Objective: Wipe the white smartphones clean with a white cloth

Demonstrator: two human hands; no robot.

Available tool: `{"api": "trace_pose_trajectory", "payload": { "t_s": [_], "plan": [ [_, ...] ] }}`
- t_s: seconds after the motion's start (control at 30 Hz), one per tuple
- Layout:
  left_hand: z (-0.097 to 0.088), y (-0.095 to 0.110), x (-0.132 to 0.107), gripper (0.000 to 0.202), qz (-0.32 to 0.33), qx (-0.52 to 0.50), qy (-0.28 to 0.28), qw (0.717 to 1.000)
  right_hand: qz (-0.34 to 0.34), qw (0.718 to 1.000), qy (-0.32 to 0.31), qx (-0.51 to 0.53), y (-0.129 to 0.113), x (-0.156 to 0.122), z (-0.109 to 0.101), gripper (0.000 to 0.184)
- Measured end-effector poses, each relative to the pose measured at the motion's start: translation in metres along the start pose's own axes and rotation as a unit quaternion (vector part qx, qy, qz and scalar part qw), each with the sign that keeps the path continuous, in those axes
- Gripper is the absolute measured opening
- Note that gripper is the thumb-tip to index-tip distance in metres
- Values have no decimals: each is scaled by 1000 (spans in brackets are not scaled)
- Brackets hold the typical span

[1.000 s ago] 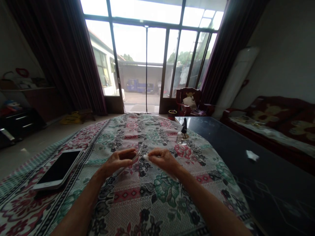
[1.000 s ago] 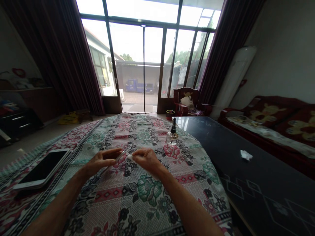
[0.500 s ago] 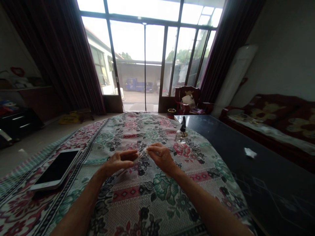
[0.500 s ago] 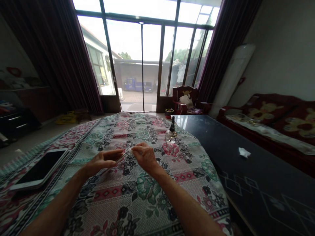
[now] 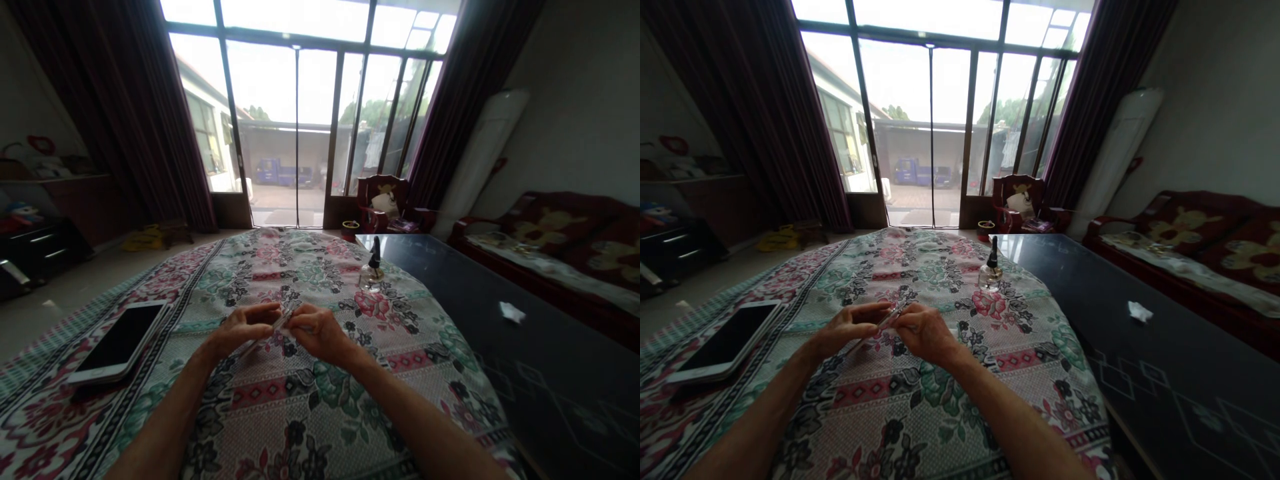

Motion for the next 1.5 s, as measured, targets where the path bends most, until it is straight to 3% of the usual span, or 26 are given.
{"api": "trace_pose_trajectory", "payload": {
  "t_s": [0.23,0.37,0.47,0.63,0.77,1.0,1.07,1.2,1.27,1.37,1.5],
  "plan": [
    [1,2,-2,59,-4,-9,-13,1000,58,989,132,-12,2,4,-15,14],
    [3,-2,0,63,-13,-17,-21,1000,59,988,141,22,-6,5,-15,14],
    [1,-3,2,65,-12,-6,-4,1000,78,989,108,61,-7,4,-13,13],
    [-11,-7,6,73,-11,58,76,995,114,992,-38,37,-6,-1,2,16],
    [-14,-14,10,77,-11,78,82,994,105,990,-84,-35,-9,-5,9,20],
    [-19,-16,13,75,9,180,108,978,65,986,-155,-1,-15,-9,9,16],
    [-18,-12,12,72,19,216,113,970,71,986,-151,-6,-10,-7,6,16],
    [-9,-5,9,65,49,292,110,949,113,990,-49,-70,10,-2,-3,12],
    [-2,-4,9,64,66,305,108,944,106,990,-25,-86,19,-3,-3,29],
    [7,-8,12,66,90,283,102,949,79,991,-39,-103,31,-7,4,58],
    [15,-7,12,67,103,280,86,951,73,988,-63,-122,41,-7,13,71]
  ]
}}
Point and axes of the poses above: each hand's wrist, its own x-axis towards the middle knuckle, its own z-axis out of the palm, y = z × x, the point moved 4 cm from there along x, towards the middle knuckle, and after that the axes turned 1 degree about x, right-handed, at the moved point
